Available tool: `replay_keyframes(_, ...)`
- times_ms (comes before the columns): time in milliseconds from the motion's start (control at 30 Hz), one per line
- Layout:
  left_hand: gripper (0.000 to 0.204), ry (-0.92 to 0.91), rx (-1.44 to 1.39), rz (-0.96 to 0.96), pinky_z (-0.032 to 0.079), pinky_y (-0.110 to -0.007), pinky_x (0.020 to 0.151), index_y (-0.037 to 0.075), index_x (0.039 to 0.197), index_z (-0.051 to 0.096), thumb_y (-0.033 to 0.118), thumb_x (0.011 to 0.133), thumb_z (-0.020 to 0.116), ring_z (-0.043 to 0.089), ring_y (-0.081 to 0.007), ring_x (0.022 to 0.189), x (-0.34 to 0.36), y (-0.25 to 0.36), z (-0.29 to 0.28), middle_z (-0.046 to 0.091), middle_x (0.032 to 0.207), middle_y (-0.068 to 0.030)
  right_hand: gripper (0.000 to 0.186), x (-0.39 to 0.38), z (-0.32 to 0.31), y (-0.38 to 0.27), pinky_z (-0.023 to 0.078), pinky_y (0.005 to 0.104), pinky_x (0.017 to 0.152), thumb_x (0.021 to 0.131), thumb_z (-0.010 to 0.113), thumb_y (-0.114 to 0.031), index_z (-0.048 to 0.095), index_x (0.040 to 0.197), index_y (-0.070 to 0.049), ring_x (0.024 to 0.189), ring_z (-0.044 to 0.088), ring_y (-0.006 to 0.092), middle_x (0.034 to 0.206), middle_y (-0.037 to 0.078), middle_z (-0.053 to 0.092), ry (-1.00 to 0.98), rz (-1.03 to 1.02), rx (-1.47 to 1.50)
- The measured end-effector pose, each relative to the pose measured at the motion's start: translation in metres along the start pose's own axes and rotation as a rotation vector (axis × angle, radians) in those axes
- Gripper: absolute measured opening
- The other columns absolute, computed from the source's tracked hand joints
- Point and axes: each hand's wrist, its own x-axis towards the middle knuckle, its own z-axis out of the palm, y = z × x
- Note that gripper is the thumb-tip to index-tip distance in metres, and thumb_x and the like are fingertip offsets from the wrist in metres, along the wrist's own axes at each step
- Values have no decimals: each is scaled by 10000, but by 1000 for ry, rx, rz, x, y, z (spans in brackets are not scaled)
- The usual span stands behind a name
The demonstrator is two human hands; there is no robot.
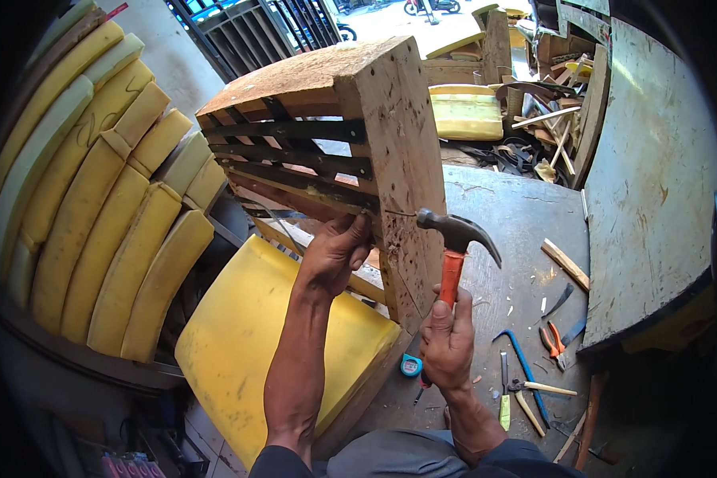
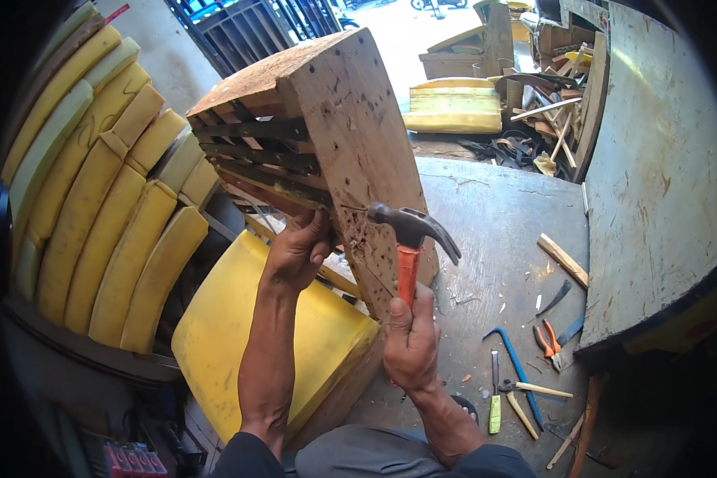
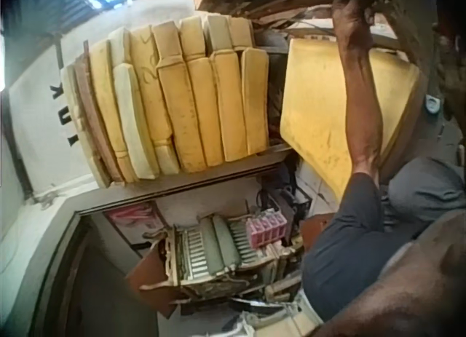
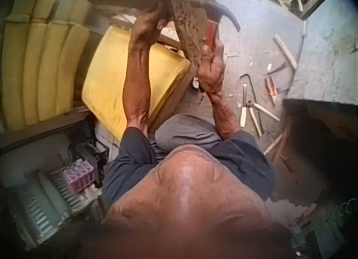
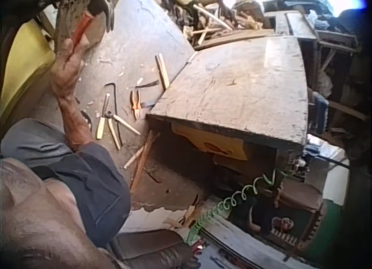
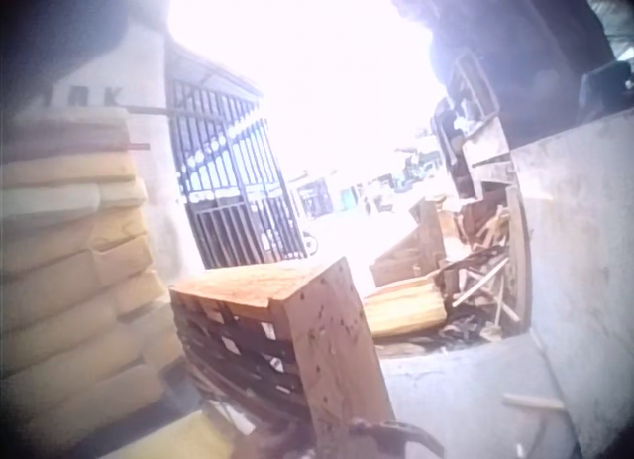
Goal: The person repairs a wooden chair frame by hammering nails into the joints and using a crowbar to adjust the structure. They also measure the frame with a tape measure and attach a yellow foam cushion to the seat.
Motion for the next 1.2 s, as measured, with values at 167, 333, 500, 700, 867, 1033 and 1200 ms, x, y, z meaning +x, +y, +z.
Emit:
replay_keyframes(167, 367, -2, -2, 2, 330, -165, 482, 18, 1139, 650, 330, 949, 688, 411, -37, 529, -1, 0, -1, 637, 859, 6, 341, -5, 3, -23, 287, 204, 363, 1092, 338, -396, 372, 1273, -110, 412, 283, 39, 622, -39, 331, 240, -22, 474)
replay_keyframes(333, 339, -47, -68, 23, 336, -164, 483, 25, 1202, 622, 274, 974, 657, 414, -41, 536, 2, -3, 0, 660, 928, -9, 343, -1, 7, -13, 305, 210, 368, 1088, 381, -374, 388, 1292, -98, 416, 297, 31, 627, -34, 355, 43, 144, 346)
replay_keyframes(500, 330, 27, -74, -8, 336, -163, 486, 39, 1237, 607, 233, 975, 657, 417, -53, 546, -1, -4, 4, 656, 933, -10, 369, -2, -7, -27, 283, 205, 361, 1090, 343, -400, 374, 1301, -99, 413, 276, 29, 622, -33, 352, 251, -94, 457)
replay_keyframes(700, 313, -2, -66, 14, 387, -171, 501, 17, 1202, 607, 253, 997, 614, 435, -70, 481, 4, -6, -9, 697, 1032, -84, 349, 0, -7, -4, 298, 218, 370, 1090, 339, -379, 366, 1300, -101, 424, 287, 37, 610, -30, 356, -60, 106, 176)
replay_keyframes(867, 313, 11, -86, -2, 383, -172, 497, 20, 1211, 598, 249, 998, 609, 440, -70, 486, 4, -7, 1, 691, 1012, -75, 347, -3, 13, -23, 311, 219, 400, 1090, 372, -337, 362, 1316, -75, 452, 310, 38, 632, -33, 361, 436, -51, 783)
replay_keyframes(1033, 302, 29, -127, -4, 378, -168, 489, 19, 1206, 598, 241, 1001, 606, 445, -69, 488, -1, -6, -4, 688, 1000, -68, 365, -4, 11, 5, 313, 218, 369, 1087, 360, -401, 358, 1325, -124, 435, 289, 38, 643, -32, 341, 6, 138, 410)
replay_keyframes(1200, 310, -1, -101, -8, 376, -168, 488, 16, 1203, 600, 246, 996, 616, 449, -67, 486, 4, -10, -5, 682, 977, -55, 321, -7, 25, 9, 313, 208, 387, 1089, 380, -338, 410, 1301, -99, 453, 327, 28, 655, -40, 358, 280, 22, 511)
